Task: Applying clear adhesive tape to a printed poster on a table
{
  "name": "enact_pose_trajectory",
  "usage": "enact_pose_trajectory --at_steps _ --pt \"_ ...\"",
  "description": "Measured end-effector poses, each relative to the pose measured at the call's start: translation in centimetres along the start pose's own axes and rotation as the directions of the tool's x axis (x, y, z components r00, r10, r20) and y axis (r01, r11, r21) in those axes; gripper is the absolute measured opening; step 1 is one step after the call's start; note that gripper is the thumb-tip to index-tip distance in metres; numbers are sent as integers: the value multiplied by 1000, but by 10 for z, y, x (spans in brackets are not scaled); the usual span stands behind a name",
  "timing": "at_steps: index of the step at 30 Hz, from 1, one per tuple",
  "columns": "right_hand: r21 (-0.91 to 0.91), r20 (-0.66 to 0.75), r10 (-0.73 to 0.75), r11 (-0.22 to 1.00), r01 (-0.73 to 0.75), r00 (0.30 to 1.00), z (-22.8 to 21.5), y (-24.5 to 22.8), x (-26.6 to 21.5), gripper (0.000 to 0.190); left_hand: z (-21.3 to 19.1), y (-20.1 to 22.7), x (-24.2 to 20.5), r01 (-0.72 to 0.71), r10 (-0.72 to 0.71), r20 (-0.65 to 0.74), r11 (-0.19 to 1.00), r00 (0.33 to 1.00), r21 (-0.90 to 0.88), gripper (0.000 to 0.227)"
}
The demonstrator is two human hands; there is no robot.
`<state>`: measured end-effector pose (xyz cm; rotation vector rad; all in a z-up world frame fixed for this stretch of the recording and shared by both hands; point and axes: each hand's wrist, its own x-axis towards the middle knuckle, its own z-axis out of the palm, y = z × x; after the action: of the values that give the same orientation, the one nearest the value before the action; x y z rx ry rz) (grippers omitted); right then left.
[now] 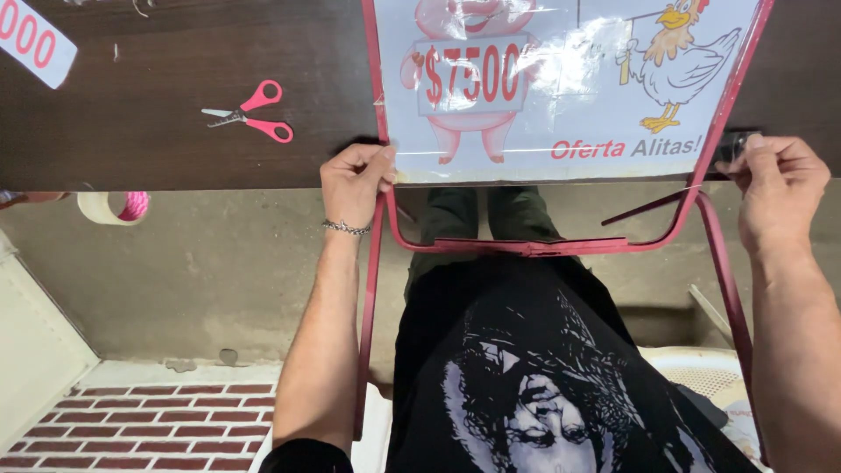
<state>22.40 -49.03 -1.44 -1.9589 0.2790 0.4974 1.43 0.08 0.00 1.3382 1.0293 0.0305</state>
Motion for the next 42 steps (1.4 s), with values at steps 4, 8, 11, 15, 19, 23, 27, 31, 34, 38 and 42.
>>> enact_pose_trajectory --at_steps 4,8,11,15,19,23,27,31,34,38,42 --pt "-8 -7 -3 1000 3 1000 1 -3 0 20 1 6 -1 -6 6 30 1000 1000 -4 12" --pt "-3 1 6 1000 -6 1000 0 -1 2 21 3 7 -1 18 -19 7 999 1000 44 15" --pt "-30 3 -10 1000 10 1000 0 0 3 24 2 8 0 20 -19 -5 997 1000 72 15" --pt "-55 -1 0 998 0 1000 2 1 5 24 3 4 3 -3 5 -15 997 1000 72 14" --pt "-50 -11 17 999 -18 1000 1 8 9 27 4 0 7 26 -23 -44 996 999 81 14" --pt "-39 -17 11 999 -11 1000 3 7 11 20 4 -2 10 38 -33 -54 996 998 79 14" --pt "-22 1 16 1000 -16 1000 7 -2 9 27 4 -1 10 28 -22 -58 995 998 98 15" --pt "-70 -7 8 998 -8 1000 6 1 11 23 4 -1 11 25 -19 -51 992 999 120 16" --pt "-30 4 11 999 -11 1000 5 3 13 25 4 -4 12 22 -17 -54 995 998 95 16" --pt "-16 8 13 1000 -13 1000 6 3 15 28 5 -1 11 9 -4 -41 994 999 105 16" --pt "-47 33 22 999 -21 999 11 -12 9 33 6 6 8 24 -16 -54 991 998 135 17"
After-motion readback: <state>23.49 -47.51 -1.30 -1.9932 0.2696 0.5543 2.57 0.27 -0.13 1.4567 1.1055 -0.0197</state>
